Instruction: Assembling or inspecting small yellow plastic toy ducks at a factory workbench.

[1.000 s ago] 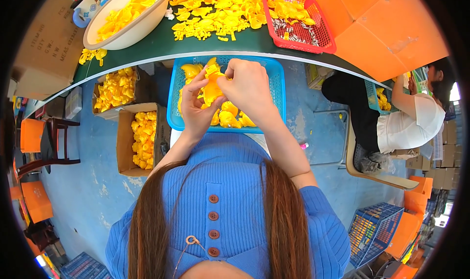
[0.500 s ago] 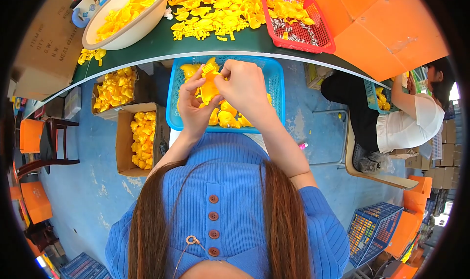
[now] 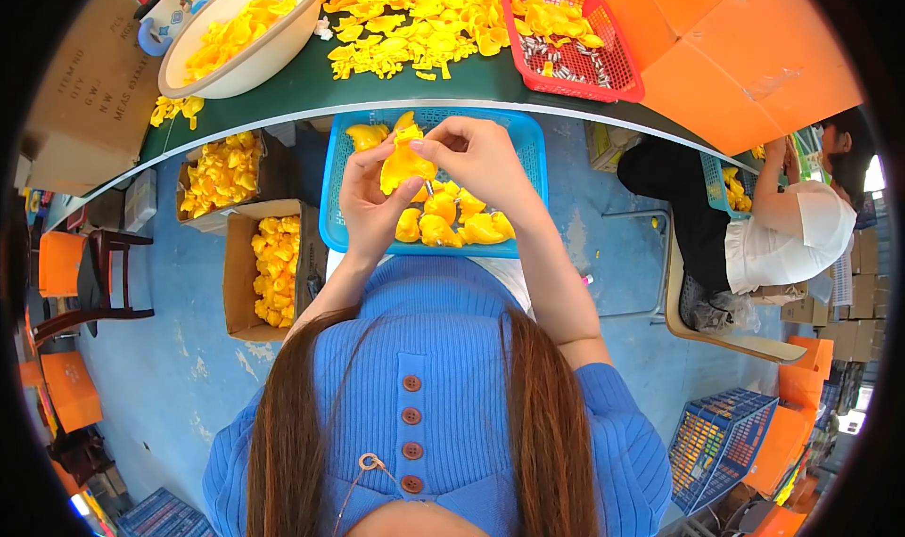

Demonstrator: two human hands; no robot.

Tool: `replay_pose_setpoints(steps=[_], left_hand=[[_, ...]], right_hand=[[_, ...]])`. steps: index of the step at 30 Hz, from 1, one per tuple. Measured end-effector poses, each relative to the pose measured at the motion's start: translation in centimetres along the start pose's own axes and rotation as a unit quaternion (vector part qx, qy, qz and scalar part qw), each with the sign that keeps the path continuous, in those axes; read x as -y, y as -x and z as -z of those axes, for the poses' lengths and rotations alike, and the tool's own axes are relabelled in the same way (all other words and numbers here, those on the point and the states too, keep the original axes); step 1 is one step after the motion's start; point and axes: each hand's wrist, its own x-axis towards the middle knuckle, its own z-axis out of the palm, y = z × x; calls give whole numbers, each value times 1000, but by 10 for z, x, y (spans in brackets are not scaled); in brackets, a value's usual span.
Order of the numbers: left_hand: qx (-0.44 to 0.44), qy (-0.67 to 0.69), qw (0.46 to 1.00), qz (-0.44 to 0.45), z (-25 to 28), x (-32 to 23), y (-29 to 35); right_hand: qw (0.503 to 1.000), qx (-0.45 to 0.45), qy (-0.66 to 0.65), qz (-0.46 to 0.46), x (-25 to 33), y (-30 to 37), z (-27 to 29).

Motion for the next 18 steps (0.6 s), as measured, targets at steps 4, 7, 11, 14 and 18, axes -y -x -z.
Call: replay_pose_setpoints(steps=[4,7,11,14,18], left_hand=[[1,92,992,81,0,-7,-1],[6,105,988,111,2,-5,-2],[21,125,979,158,9,-16,-7],[57,77,982,164,15,-20,-12],[81,-3,987,137,15,-19,-15]], right_hand=[[977,45,-203,-39,-14,-4,-2],[957,77,-276,-50,-16,-5,-4],[959,71,-268,-54,-11,-1,-5],[957,56,-278,-53,-11,1,-7],[957,16,-285,-46,-14,1,-9]])
